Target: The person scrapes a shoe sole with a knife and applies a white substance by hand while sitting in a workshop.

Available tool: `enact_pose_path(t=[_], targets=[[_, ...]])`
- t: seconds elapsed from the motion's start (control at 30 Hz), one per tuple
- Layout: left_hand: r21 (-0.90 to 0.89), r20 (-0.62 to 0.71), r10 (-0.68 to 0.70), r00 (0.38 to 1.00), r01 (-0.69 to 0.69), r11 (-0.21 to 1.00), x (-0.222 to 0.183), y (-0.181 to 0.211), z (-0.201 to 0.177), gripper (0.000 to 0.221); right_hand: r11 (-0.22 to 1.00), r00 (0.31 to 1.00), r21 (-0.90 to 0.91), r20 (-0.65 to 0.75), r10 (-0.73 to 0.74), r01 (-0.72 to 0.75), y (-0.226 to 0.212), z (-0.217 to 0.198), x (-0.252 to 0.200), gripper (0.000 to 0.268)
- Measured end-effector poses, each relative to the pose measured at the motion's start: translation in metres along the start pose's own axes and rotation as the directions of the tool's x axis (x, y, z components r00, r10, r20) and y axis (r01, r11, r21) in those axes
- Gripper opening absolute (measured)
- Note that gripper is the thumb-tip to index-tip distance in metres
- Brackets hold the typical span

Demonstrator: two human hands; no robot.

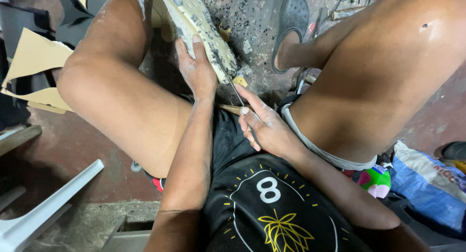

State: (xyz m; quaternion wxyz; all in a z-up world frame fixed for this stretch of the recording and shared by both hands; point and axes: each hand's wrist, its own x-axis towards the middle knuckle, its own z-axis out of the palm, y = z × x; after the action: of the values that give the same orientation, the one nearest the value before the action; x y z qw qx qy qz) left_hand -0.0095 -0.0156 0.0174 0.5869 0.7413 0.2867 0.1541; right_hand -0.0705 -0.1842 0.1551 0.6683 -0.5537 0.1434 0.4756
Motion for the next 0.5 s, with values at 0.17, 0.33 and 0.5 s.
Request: enact_pose_path(t=[0.17,0.33,0.5], targets=[[-0.153,0.031,-0.058,0.998,0.062,0.986,0.007,-0.018,-0.001,0.030,0.989,0.999,-0.146,-0.044,-0.022,0.015,-0.003,-0.001,-0.004,0.057],[-0.528,0.033,-0.197,0.980,0.184,0.829,0.018,-0.035,0.003,0.029,0.706,0.969,-0.697,-0.068,-0.237,0.124,-0.001,-0.001,-0.015,0.058],[-0.238,-0.066,-0.115,0.991,0.096,0.966,0.014,-0.022,0.001,0.029,0.668,0.971,-0.741,-0.109,-0.211,0.062,-0.001,0.001,-0.011,0.058]])
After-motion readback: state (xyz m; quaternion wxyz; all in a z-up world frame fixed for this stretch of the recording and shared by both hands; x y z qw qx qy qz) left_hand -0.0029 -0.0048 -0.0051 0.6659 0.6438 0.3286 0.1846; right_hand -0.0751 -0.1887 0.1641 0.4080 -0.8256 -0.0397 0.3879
